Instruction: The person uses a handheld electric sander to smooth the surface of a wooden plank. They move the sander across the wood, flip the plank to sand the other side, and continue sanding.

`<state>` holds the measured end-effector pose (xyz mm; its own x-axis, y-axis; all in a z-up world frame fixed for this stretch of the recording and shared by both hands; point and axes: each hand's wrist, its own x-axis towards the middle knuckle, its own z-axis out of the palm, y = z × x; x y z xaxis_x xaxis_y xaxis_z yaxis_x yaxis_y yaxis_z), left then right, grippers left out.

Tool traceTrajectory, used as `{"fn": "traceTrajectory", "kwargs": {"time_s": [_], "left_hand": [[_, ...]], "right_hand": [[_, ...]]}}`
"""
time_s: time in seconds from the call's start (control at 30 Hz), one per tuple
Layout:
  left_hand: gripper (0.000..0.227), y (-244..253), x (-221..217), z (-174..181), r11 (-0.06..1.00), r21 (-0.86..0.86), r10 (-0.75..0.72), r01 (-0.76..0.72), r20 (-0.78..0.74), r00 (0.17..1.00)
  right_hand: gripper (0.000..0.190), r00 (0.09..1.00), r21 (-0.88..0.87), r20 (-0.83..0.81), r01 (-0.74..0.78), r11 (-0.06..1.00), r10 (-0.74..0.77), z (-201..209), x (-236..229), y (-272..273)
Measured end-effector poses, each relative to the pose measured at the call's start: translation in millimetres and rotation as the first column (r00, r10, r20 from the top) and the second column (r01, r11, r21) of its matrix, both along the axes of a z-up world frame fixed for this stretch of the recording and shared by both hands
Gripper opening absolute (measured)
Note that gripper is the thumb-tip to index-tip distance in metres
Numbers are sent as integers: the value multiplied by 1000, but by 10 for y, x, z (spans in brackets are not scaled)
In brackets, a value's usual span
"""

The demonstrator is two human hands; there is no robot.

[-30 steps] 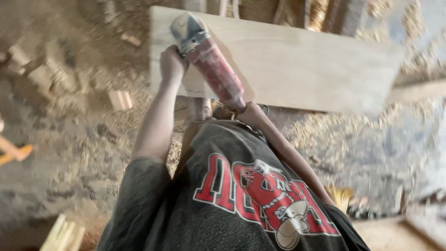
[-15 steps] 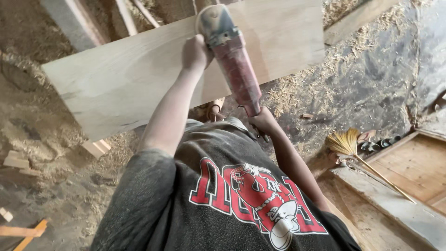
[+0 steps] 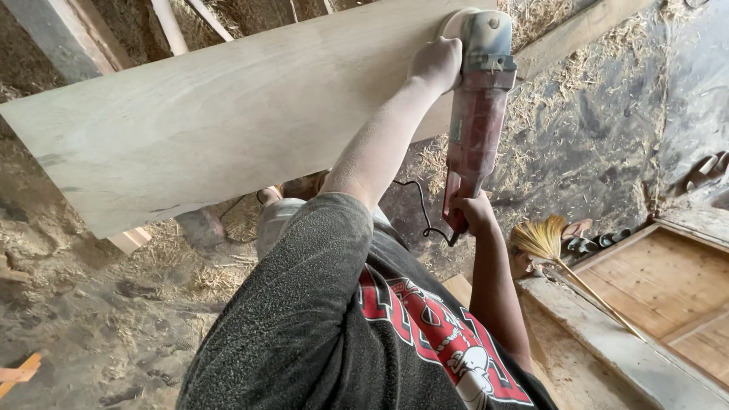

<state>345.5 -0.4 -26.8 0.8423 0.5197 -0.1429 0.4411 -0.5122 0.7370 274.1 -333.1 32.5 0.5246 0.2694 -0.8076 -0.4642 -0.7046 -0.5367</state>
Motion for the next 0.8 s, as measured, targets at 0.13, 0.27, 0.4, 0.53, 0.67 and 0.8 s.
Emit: {"fn": "traceTrajectory", "kwargs": {"time_s": [0.13,0.27,0.4,0.53,0.67,0.8], "left_hand": [[10,180,-65,94,997,41,58,-58,7,998],[10,412,-238,175,994,34,100,-102,36,994],[10,513,-426,227,989,-3,148,-149,70,986],[11,458,-421,267,986,-47,159,-159,-4,987],[11,503,-132,293,986,6,163,-164,70,984],[7,479,123,178,988,-9,151,-151,42,988]], "right_hand": [[8,1000,8,-11,-13,1000,13,10,91,162],[6,997,-5,-64,-37,999,37,73,80,401],[5,988,-71,-31,-153,986,151,140,109,490],[5,984,-79,-9,-175,981,175,188,187,457],[7,990,-79,-19,-141,987,140,197,458,523],[7,992,-120,-5,-129,984,129,174,649,482]]}}
